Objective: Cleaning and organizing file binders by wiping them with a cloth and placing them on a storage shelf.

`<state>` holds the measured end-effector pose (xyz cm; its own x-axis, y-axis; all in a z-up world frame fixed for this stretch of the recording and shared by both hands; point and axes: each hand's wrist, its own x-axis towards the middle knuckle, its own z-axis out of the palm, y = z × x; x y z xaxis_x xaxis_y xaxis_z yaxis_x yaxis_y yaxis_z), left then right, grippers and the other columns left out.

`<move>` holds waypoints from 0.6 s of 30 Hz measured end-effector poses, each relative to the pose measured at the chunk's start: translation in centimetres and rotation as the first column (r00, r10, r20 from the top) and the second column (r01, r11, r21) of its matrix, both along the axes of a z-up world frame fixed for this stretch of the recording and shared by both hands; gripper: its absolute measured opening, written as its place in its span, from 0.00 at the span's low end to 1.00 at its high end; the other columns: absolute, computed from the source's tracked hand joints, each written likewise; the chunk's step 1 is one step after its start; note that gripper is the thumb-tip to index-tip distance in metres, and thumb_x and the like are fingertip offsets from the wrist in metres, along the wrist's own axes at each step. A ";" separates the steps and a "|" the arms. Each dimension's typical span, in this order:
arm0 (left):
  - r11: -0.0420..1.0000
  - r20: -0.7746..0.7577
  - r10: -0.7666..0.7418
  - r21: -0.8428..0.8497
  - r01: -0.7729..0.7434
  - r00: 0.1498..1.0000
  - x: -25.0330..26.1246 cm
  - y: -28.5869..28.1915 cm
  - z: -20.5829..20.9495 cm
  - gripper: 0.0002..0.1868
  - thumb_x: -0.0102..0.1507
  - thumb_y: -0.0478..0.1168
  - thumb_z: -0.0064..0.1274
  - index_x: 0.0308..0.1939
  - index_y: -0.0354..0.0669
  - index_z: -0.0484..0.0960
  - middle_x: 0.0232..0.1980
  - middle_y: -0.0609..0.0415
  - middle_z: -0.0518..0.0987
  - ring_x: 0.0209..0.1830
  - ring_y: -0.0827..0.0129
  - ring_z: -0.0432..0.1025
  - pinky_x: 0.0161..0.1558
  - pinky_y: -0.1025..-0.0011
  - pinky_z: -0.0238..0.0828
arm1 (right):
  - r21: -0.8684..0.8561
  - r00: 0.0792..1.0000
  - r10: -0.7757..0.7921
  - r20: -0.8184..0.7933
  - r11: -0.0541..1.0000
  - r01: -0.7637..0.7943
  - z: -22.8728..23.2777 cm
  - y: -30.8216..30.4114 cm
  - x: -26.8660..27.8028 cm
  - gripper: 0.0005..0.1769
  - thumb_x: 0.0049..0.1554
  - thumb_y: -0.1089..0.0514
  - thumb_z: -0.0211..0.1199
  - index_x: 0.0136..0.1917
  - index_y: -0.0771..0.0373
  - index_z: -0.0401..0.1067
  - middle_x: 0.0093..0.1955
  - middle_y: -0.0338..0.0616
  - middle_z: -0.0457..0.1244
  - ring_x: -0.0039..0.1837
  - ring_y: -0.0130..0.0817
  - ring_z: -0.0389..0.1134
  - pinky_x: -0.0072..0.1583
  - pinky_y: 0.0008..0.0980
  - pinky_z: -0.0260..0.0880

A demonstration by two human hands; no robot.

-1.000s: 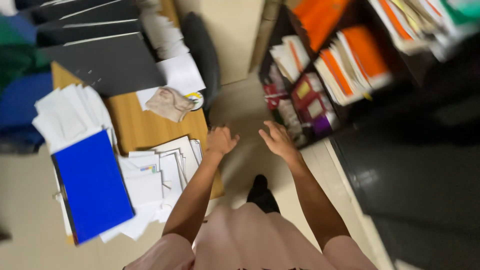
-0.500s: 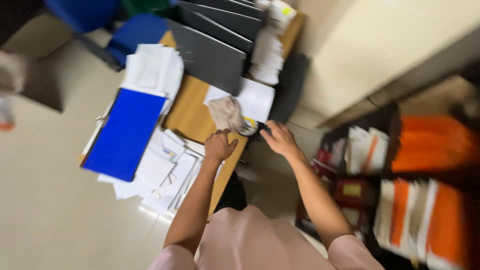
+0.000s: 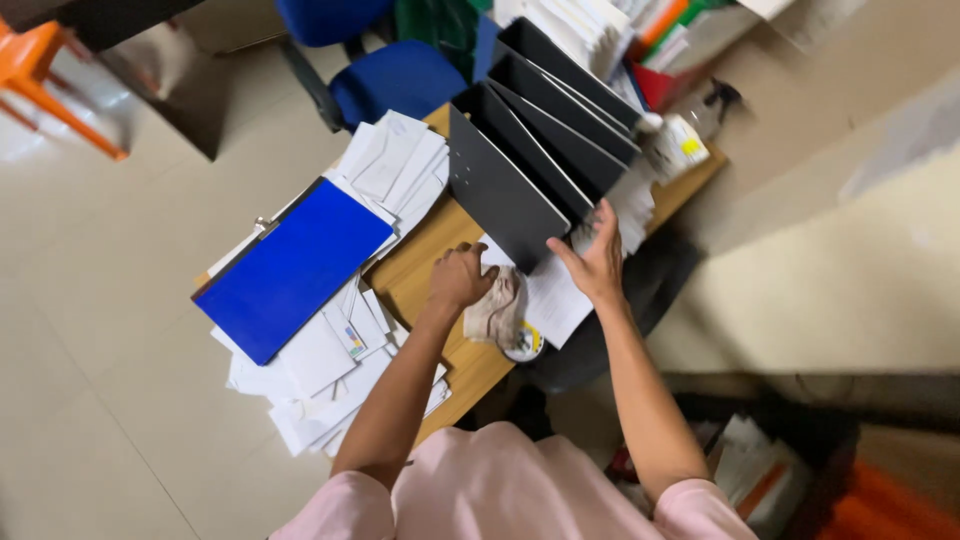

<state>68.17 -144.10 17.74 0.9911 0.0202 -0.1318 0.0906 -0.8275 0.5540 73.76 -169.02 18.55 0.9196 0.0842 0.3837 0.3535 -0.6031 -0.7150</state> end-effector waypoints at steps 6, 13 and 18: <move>0.952 0.209 0.203 -0.272 -0.142 0.957 10.2 2.3 -4.2 0.29 0.60 0.55 0.60 0.59 0.43 0.80 0.60 0.38 0.79 0.59 0.44 0.74 0.60 0.55 0.72 | 0.190 0.989 0.135 0.067 0.971 -0.146 -2.8 1.1 5.1 0.46 0.53 0.42 0.76 0.71 0.71 0.62 0.65 0.64 0.65 0.64 0.57 0.68 0.63 0.47 0.67; 0.823 0.343 0.502 -0.472 -0.317 0.794 22.9 5.0 -4.2 0.44 0.62 0.56 0.66 0.71 0.34 0.65 0.70 0.31 0.67 0.68 0.43 0.65 0.65 0.57 0.64 | 0.118 0.993 0.116 0.037 0.986 -0.119 -4.3 0.9 6.0 0.19 0.60 0.48 0.66 0.51 0.68 0.75 0.48 0.58 0.69 0.51 0.58 0.71 0.53 0.49 0.69; 0.472 -0.129 0.544 -0.770 -0.430 0.829 25.5 4.4 -3.5 0.36 0.58 0.45 0.62 0.69 0.45 0.68 0.61 0.43 0.75 0.55 0.61 0.73 0.51 0.66 0.73 | 0.079 0.979 0.191 0.076 0.977 -0.197 -4.3 1.2 6.1 0.17 0.65 0.51 0.61 0.58 0.69 0.73 0.53 0.58 0.68 0.54 0.57 0.70 0.55 0.47 0.69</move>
<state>93.66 -139.72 14.20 0.8602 0.4571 -0.2262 0.2328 0.0428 0.9716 79.84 -167.84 14.22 0.8608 0.2226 0.4577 0.5069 -0.4559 -0.7316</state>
